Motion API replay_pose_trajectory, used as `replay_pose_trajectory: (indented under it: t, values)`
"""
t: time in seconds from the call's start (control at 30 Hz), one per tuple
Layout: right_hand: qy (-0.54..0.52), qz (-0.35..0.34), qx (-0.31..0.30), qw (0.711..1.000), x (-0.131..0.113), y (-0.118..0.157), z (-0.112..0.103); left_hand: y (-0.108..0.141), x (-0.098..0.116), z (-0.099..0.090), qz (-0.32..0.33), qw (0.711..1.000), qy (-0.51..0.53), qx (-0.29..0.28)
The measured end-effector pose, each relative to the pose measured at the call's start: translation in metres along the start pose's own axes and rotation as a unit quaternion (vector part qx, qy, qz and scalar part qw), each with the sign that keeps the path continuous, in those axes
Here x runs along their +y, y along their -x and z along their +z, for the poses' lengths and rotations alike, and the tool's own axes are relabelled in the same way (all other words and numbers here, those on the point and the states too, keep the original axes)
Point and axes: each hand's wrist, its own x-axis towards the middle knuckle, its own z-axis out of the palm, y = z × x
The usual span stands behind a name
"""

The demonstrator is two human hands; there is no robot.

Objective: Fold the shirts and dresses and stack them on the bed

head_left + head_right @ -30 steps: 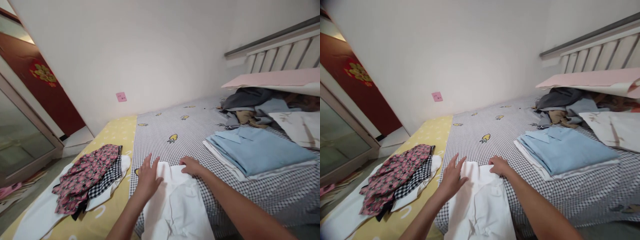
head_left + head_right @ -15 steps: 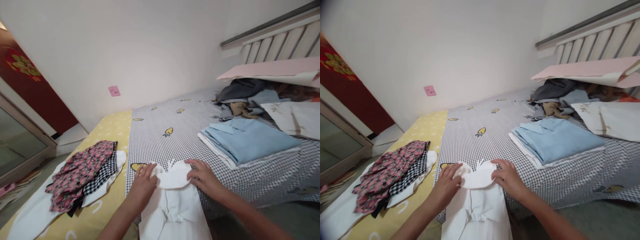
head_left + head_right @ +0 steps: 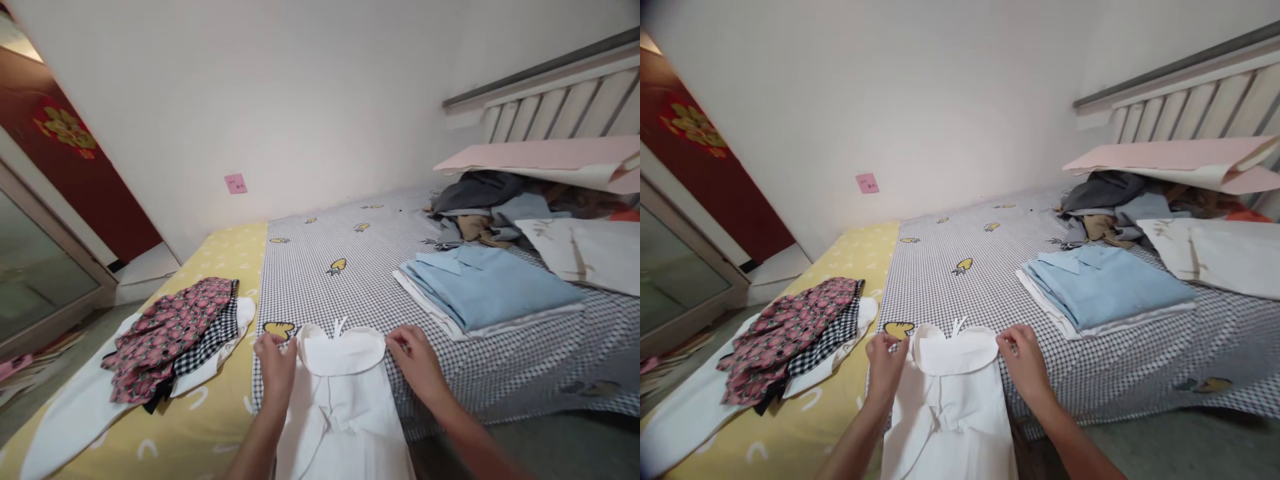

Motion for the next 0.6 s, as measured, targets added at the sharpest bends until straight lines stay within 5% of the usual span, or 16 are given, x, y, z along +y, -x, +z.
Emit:
replay_pose_trajectory:
  t: [0.13,0.27,0.4,0.6]
  values:
    - [0.063,-0.099,-0.134,0.984,-0.044,-0.005,0.025,-0.008,0.024,0.019,-0.001,0.996,-0.059,-0.066]
    - [0.167,-0.067,-0.271,0.946,-0.066,0.0,0.059,-0.008,0.033,0.02,-0.071,0.969,-0.173,-0.163]
    - [0.218,-0.057,-0.242,0.944,-0.064,0.011,0.074,-0.012,0.018,0.005,-0.106,0.972,-0.122,-0.169]
    - [0.196,-0.193,-0.202,0.94,-0.056,0.04,0.067,-0.009,0.001,-0.007,-0.13,0.973,0.04,-0.187]
